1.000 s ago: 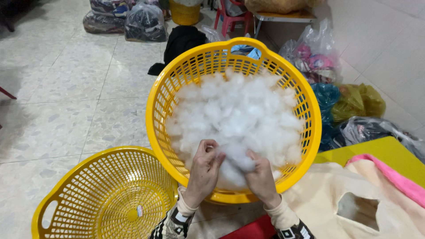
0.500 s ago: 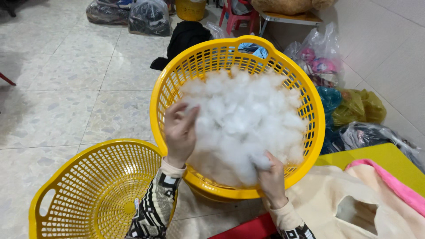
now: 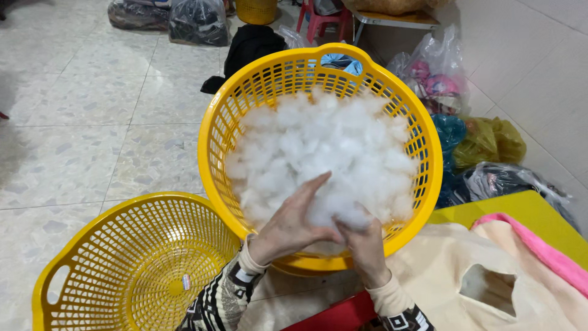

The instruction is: The person repeatedly pulls white cotton-like filling from a yellow basket and inserts it into a beige garment with a pink trim laid on a yellow table. The person uses both hands to fluff and pack the filling into the garment's opening.

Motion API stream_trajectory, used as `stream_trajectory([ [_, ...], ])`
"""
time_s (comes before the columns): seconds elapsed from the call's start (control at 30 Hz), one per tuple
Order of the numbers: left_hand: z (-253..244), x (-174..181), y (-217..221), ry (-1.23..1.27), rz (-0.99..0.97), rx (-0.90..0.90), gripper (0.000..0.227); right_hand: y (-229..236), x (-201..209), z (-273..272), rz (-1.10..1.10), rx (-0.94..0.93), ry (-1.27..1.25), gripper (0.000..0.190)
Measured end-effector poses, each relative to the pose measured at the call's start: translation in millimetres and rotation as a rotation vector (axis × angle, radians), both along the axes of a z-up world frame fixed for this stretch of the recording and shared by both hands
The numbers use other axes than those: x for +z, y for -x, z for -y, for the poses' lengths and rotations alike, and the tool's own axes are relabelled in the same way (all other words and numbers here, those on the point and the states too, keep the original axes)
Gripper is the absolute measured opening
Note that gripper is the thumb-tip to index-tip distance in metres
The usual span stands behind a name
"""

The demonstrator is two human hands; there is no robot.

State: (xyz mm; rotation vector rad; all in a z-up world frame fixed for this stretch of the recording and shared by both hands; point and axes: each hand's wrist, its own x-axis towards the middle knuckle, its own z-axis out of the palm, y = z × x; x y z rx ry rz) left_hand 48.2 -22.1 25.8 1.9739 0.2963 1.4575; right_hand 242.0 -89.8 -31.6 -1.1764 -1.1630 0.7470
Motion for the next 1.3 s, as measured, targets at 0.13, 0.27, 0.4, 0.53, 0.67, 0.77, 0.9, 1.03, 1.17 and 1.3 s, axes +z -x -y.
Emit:
stream_trajectory([
  [0.13,6,-9,-13,0.301,-0.262,-0.043,0.036,-6,13,5,-0.204,0.052,0.112,0.039],
  [0.27,7,-27,-15,0.246,-0.277,-0.008,0.020,-20,29,8,0.130,-0.048,-0.008,0.014],
  [0.4,8,-34,-13,0.203,-0.282,0.056,0.021,-27,62,26,0.237,-0.457,-0.431,0.014],
  [0.53,7,-37,-10,0.485,-0.186,-0.046,0.032,-31,104,18,0.551,-0.510,-0.779,0.017],
  [0.67,6,-46,-11,0.614,0.128,-0.139,0.034,-28,107,-4,1.101,-0.398,-0.513,0.048],
  [0.77,1,-53,-13,0.666,0.314,-0.154,0.031,-13,79,-8,0.950,-0.409,-0.293,0.049],
  [0.9,-1,-63,-15,0.544,0.339,-0.096,0.029,4,33,-4,0.359,0.019,-0.057,0.067],
  [1.03,0,-61,-16,0.347,0.269,0.079,0.021,9,7,-14,0.236,0.151,-0.003,0.039],
  [1.17,2,-47,-5,0.220,0.395,0.271,0.008,3,-4,-16,0.311,0.153,-0.134,0.025],
  [1.3,-11,-33,17,0.140,0.494,0.482,0.008,-5,-12,-14,0.267,0.048,0.062,0.019],
])
